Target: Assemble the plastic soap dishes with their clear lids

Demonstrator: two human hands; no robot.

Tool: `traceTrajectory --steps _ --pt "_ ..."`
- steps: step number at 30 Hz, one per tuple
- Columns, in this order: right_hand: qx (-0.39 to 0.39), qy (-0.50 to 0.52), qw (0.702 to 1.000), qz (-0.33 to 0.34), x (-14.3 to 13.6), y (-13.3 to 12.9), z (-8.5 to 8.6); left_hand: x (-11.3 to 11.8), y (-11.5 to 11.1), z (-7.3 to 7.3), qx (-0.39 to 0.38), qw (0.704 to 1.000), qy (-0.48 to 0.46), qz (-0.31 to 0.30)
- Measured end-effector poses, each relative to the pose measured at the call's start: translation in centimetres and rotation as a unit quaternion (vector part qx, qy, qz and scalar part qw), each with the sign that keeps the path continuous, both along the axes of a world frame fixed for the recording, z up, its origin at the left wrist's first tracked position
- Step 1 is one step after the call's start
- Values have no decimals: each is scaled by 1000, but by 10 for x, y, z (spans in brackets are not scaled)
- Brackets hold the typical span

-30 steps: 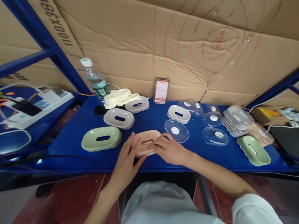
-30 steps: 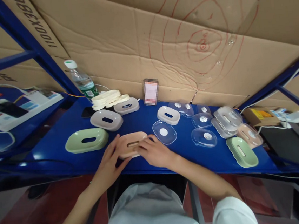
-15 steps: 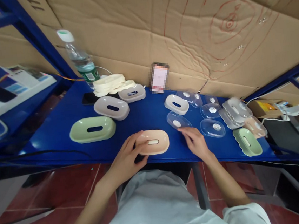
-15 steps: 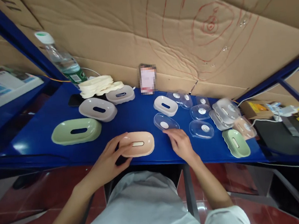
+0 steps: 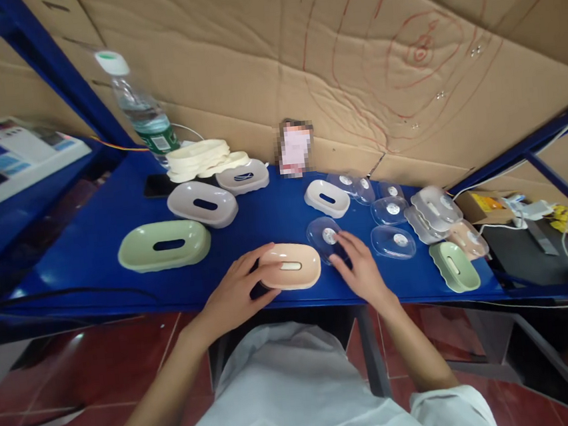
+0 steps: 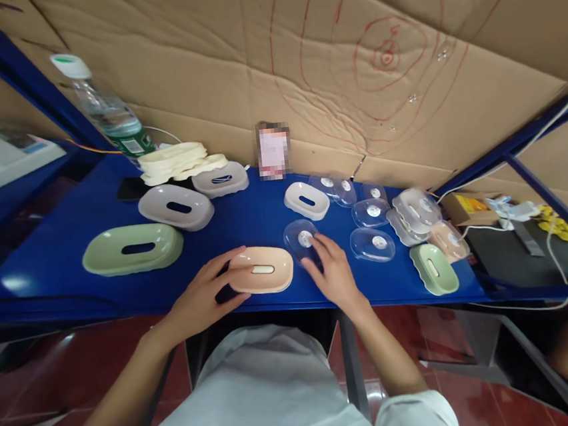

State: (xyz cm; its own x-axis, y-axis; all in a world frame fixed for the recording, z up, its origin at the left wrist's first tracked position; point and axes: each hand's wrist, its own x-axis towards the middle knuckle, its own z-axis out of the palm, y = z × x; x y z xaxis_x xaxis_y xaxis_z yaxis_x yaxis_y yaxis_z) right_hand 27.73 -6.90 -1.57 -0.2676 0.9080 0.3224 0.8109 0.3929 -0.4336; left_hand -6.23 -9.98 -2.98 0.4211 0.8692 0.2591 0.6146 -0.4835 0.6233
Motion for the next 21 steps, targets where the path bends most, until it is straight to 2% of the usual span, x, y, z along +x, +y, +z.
traceTrajectory --steps 2,4,7,9,11,13,15,21 --pt "3 -55 998 3 -8 -3 -4 0 -1 -2 -16 1000 -2 12" --pt "25 -71 997 -34 -9 -1 -8 0 -1 -3 -37 999 -8 28" --pt "35 -8 998 -51 -5 2 -7 0 0 -3 -67 997 -18 43" --pt "24 58 998 -6 -4 -2 -1 1 1 -3 -83 995 -22 48" --pt "5 81 993 84 -8 -11 8 2 2 -3 -88 995 -23 49" --pt "-12 40 980 193 -18 -19 16 2 2 -2 -85 995 -20 41" --pt "-16 -20 964 266 -29 -23 21 2 3 -2 -80 996 -14 34" --pt "43 -102 950 294 -44 -16 17 0 2 -4 -66 997 -11 25"
